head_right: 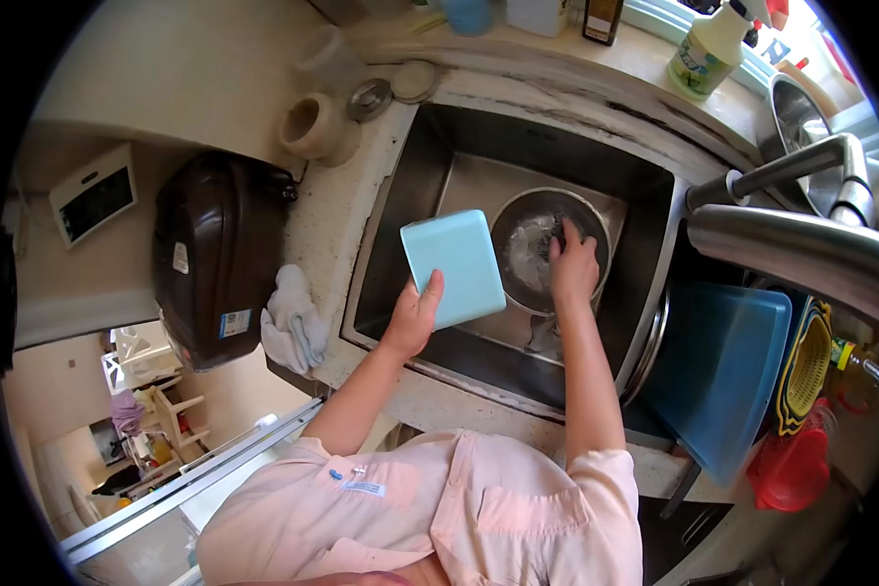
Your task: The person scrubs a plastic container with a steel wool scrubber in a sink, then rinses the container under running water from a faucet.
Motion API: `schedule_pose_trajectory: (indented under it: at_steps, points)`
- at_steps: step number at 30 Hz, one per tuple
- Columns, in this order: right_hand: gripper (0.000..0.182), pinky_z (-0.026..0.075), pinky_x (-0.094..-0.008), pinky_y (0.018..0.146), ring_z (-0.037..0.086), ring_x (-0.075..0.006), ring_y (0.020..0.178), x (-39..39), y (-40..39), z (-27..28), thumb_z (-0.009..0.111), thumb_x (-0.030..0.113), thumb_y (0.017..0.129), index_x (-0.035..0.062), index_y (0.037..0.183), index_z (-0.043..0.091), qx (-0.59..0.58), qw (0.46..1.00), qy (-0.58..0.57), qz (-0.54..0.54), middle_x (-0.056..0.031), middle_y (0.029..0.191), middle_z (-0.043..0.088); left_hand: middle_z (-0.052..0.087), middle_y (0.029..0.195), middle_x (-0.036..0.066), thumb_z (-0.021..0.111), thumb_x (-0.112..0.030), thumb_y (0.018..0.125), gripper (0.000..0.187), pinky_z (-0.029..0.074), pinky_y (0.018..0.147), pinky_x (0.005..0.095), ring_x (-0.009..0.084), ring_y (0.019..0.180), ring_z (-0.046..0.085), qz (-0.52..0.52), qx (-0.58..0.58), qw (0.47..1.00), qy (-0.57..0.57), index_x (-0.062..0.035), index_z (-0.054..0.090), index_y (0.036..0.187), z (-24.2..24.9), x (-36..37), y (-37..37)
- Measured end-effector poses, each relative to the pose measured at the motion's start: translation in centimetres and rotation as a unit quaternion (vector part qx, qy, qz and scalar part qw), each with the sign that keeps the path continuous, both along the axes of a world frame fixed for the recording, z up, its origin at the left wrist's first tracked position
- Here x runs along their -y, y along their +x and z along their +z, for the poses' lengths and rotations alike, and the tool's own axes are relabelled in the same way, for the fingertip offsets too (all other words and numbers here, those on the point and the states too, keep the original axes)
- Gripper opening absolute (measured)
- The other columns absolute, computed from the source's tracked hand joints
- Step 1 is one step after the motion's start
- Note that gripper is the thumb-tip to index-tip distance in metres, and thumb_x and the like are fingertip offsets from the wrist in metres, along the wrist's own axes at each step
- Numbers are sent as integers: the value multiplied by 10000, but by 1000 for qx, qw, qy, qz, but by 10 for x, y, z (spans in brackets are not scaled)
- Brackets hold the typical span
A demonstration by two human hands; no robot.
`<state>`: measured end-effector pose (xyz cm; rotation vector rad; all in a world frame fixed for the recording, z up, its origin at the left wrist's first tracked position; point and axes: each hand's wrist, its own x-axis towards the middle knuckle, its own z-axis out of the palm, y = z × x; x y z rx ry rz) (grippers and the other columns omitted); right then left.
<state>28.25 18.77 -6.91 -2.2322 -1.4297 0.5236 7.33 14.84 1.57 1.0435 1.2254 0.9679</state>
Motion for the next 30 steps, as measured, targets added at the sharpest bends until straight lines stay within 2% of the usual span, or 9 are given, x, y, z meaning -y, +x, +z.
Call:
schedule_pose_trajectory:
  at_steps: [4,6,11,15,19,21,24,27,30]
  points:
    - [392,463,-394,795,571,-351,953,17,15,-121,565,221,814,135,1195,528,95,976,-139,134,-193,1097,555,502,1148,65,530,-134,893,374,353,932,273,132,1069,462,-54,-42,996,64,-7,394,1217,8,-10,-11]
    - [366,453,-380,827,572,-339,971,15,23,-135,545,244,822,114,1164,548,-98,978,-142,114,-198,1099,567,536,1074,60,539,-84,872,296,374,890,258,119,1006,488,-66,-18,997,29,5,448,1139,6,-15,-18]
    - [315,459,-332,801,595,-295,941,28,-9,22,549,194,820,54,1100,586,-328,943,48,2,-168,1030,619,572,983,49,525,-41,862,236,398,830,227,85,927,511,-83,-22,996,1,23,487,1086,-9,-23,-24]
    - [304,471,-348,683,584,-279,773,51,-59,135,648,176,745,73,1028,605,-179,966,130,134,-136,828,584,578,905,54,499,-49,874,200,408,748,223,79,828,499,-89,-10,996,10,23,497,1060,-32,-24,-21]
    - [239,452,-357,614,527,-283,670,26,-70,100,666,196,696,123,917,611,28,962,231,144,-97,742,511,560,792,78,489,-52,873,178,405,640,247,89,698,460,-164,-78,983,39,14,492,1038,2,-23,-21]
    - [190,451,-326,595,556,-224,679,1,-37,55,634,214,752,103,904,607,-83,973,216,20,-66,751,558,538,763,93,486,-39,866,185,397,614,251,98,671,449,-173,-113,976,68,9,489,1045,8,-18,-30]
    - [304,472,-298,681,588,-133,797,-3,-5,49,516,345,858,88,1003,589,-553,796,-169,-181,-3,879,616,546,852,62,495,-55,869,215,390,688,223,84,761,466,-196,-55,978,49,6,488,1075,20,-15,-45]
    - [389,496,-360,786,589,-194,916,22,-31,24,459,377,875,51,1058,566,-800,540,-142,-219,-65,984,621,552,974,38,532,-131,871,348,380,803,221,72,883,486,-275,89,956,-47,-9,423,1178,24,-9,-54]
    - [371,498,-360,785,605,-204,890,32,-48,24,427,359,896,53,1047,572,-831,506,-102,-206,-74,985,627,549,1074,104,537,-243,882,562,398,862,279,155,995,517,-316,279,890,-174,-45,242,1317,9,-18,-54]
